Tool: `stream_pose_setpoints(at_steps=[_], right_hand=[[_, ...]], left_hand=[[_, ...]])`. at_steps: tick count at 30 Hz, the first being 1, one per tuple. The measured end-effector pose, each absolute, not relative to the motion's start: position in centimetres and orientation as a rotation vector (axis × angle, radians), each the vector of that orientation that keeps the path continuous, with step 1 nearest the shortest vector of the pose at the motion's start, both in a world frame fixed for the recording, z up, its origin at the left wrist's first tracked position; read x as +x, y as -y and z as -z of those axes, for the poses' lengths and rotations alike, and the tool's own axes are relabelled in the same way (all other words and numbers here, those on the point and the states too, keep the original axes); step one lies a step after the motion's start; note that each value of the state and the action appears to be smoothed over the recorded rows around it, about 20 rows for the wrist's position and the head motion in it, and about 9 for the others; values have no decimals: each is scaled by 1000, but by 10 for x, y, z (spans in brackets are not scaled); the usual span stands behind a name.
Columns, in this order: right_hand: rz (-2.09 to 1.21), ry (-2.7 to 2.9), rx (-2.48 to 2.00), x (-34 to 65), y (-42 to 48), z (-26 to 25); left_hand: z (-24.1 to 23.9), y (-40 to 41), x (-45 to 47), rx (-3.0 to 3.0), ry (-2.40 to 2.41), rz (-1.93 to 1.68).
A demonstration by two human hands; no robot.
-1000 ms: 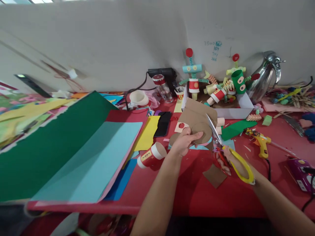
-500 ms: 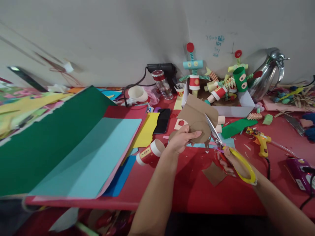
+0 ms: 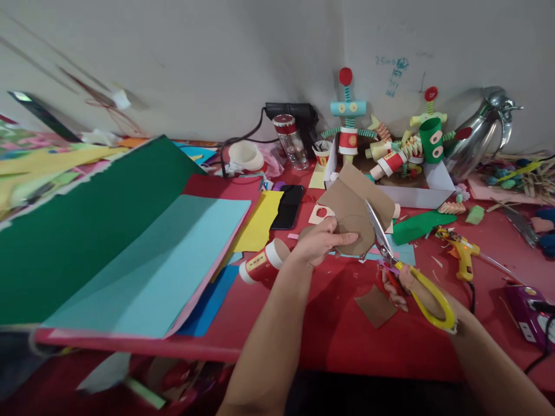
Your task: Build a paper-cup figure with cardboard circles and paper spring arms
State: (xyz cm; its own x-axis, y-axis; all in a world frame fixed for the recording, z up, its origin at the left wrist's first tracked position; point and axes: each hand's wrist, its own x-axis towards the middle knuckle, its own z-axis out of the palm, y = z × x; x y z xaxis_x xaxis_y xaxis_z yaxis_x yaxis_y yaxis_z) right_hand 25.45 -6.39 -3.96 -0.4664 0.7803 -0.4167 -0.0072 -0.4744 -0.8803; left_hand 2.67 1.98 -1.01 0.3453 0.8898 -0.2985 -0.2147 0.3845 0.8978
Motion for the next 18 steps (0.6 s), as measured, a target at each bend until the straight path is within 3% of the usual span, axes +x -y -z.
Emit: stream_pose_setpoints(at_steps=[18], right_hand=[[-2080, 1195, -1324, 245, 62, 20]], left_hand=[[3, -23, 12, 909, -869, -744]])
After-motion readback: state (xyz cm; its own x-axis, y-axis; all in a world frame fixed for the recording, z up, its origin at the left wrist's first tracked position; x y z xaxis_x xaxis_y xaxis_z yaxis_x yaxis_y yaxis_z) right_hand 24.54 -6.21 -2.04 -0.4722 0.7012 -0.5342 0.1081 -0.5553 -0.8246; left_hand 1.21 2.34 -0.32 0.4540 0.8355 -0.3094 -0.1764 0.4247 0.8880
